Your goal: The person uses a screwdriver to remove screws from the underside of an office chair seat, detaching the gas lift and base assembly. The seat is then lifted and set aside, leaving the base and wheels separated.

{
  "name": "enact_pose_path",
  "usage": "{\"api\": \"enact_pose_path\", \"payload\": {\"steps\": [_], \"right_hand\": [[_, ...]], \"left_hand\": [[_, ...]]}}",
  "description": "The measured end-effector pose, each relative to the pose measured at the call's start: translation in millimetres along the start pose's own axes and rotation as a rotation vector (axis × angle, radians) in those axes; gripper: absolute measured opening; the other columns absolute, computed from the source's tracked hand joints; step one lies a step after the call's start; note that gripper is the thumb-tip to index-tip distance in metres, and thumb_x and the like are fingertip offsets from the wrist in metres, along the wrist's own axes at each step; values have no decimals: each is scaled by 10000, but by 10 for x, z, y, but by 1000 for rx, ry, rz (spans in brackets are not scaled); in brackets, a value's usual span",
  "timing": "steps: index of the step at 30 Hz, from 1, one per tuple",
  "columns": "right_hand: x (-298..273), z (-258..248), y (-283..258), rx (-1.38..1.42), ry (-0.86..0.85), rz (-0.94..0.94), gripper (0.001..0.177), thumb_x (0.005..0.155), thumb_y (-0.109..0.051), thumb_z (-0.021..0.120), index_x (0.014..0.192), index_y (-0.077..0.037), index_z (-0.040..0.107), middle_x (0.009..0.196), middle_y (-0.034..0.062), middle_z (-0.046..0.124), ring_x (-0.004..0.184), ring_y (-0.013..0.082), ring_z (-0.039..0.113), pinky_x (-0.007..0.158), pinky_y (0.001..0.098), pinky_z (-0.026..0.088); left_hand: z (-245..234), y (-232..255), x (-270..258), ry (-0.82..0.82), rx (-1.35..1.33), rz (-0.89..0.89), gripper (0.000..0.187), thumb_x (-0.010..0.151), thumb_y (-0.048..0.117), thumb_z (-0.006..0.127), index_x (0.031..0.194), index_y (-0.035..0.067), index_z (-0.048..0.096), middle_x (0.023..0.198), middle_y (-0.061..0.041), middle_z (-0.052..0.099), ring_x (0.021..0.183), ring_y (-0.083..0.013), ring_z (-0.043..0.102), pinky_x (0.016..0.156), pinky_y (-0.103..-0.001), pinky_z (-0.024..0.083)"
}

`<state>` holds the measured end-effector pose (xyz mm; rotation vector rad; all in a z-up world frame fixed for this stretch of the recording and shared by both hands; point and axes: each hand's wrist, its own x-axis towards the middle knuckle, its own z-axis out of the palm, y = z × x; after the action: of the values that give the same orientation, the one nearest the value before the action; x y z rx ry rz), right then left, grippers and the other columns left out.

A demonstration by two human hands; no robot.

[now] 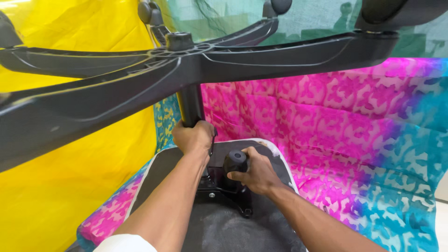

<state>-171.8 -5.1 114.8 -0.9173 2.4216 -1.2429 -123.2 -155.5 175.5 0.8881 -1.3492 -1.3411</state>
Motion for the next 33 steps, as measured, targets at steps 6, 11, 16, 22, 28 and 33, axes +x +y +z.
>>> {"api": "enact_pose_path", "payload": {"steps": [6,11,16,22,28,33], "right_hand": [[-135,-95,-30,-47,192,-125,663,651,-275,939,1153,-36,577,1093,147,716,1058,277,688,910,396,530],[-253,-114,-54,-21,209,-60,611,637,-277,923,1098,-42,598,1027,136,745,946,272,730,856,390,565],[-444,-27,12,24,287,-35,595,583,-248,952,1028,-43,616,985,122,743,880,227,721,818,370,568],[-600,69,-23,61,385,-2,548,540,-249,954,922,-33,626,902,122,729,810,224,715,760,364,581],[-711,192,17,40,486,-3,578,496,-277,973,866,-17,615,837,127,718,802,226,714,771,363,572],[-758,303,88,36,525,-23,653,483,-305,995,893,2,590,832,147,699,798,257,705,775,384,562]], "left_hand": [[4,97,-12,-110,-303,59,65,624,-53,552,675,-64,591,578,-107,621,490,-205,573,476,-346,423],[59,238,-72,-46,-68,-41,56,629,-37,614,670,-25,650,587,-104,663,499,-203,632,485,-346,469],[43,150,-220,-80,-53,-60,60,635,-37,640,684,-31,672,607,-127,680,519,-222,652,492,-355,473],[63,136,-265,-174,-26,-54,108,603,-47,654,703,-10,637,612,-99,658,524,-211,632,497,-358,465],[66,26,-300,-212,-59,-31,159,559,-46,676,704,0,631,626,-69,648,538,-196,619,504,-358,458],[64,-47,-285,-226,4,-5,155,562,-20,705,702,-6,639,639,-80,652,545,-203,611,507,-365,447]]}}
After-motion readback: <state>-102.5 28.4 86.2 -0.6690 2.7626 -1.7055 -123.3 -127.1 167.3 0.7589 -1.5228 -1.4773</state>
